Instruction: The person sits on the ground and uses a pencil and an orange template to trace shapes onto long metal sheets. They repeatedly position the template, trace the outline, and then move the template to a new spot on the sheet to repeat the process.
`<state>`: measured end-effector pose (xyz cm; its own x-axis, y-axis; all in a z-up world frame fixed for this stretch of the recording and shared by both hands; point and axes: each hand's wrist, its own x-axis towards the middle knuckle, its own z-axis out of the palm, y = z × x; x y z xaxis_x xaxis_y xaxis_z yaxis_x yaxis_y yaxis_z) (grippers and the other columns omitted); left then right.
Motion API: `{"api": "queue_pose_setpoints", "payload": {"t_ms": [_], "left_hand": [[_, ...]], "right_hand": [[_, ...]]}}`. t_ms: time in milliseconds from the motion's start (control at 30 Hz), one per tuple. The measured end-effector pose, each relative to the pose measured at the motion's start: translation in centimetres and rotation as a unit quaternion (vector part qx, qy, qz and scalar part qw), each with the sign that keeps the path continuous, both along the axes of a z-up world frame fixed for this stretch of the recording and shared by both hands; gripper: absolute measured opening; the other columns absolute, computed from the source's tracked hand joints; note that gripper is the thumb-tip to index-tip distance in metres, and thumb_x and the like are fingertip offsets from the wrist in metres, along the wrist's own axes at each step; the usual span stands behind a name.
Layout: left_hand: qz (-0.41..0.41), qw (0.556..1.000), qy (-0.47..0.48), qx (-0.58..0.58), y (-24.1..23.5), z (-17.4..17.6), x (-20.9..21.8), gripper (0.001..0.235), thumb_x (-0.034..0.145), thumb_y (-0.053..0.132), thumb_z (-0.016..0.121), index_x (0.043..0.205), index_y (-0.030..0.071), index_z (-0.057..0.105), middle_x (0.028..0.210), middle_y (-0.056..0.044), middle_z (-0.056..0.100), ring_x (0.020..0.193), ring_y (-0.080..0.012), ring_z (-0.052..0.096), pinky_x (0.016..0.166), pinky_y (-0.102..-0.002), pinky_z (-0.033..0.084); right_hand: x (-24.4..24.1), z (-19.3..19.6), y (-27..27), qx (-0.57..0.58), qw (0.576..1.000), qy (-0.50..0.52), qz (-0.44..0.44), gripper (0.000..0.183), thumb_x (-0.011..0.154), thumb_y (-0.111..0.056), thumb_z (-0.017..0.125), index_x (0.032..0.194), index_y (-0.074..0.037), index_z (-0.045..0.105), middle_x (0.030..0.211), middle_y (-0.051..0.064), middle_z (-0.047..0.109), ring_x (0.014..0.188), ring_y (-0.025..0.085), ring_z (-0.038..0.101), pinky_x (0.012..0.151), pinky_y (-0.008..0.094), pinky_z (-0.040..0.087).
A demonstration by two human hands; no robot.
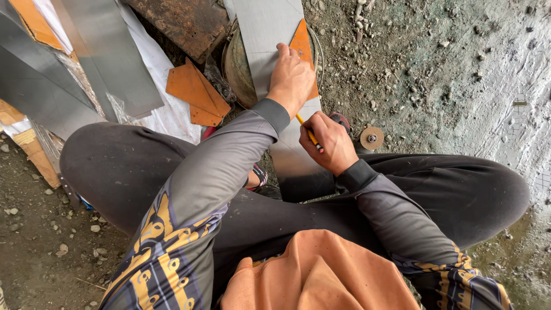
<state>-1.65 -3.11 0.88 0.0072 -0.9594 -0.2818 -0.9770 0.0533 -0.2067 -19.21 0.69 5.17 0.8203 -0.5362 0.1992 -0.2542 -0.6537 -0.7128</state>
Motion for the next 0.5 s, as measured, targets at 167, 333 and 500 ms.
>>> {"api": "queue_pose_setpoints", "payload": {"t_ms": [167,333,500], "left_hand": [[-0.019,0.999,-0.007,0.041,-0.4,0.5,-0.1,0.023,0.093,0.025,0.064,0.107,0.015,0.080,0.095,-0.007,0.078,0.112,-0.0320,0.064,0.106,-0.059,0.033],[-0.038,0.998,-0.013,0.039,-0.5,0.6,0.0,0.023,0.093,0.026,0.065,0.106,0.015,0.080,0.097,-0.008,0.078,0.112,-0.0344,0.065,0.104,-0.059,0.034],[-0.050,0.998,-0.010,0.024,-0.6,0.2,-0.4,0.023,0.091,0.027,0.062,0.103,0.018,0.081,0.095,-0.006,0.077,0.110,-0.0352,0.066,0.099,-0.060,0.036]], "right_hand": [[0.7,-1.1,0.9,-0.060,0.998,0.017,-0.003,0.022,0.092,-0.003,0.072,0.089,0.000,0.050,0.080,0.015,0.054,0.070,0.035,0.061,0.063,0.044,0.049],[2.0,-3.8,1.8,-0.056,0.998,0.002,0.008,0.023,0.086,-0.004,0.073,0.095,0.002,0.053,0.087,0.017,0.056,0.079,0.037,0.062,0.069,0.046,0.051],[4.9,-5.7,2.9,-0.081,0.996,0.037,0.004,0.037,0.065,-0.014,0.082,0.092,0.000,0.061,0.088,0.018,0.061,0.086,0.042,0.061,0.074,0.051,0.051]]}}
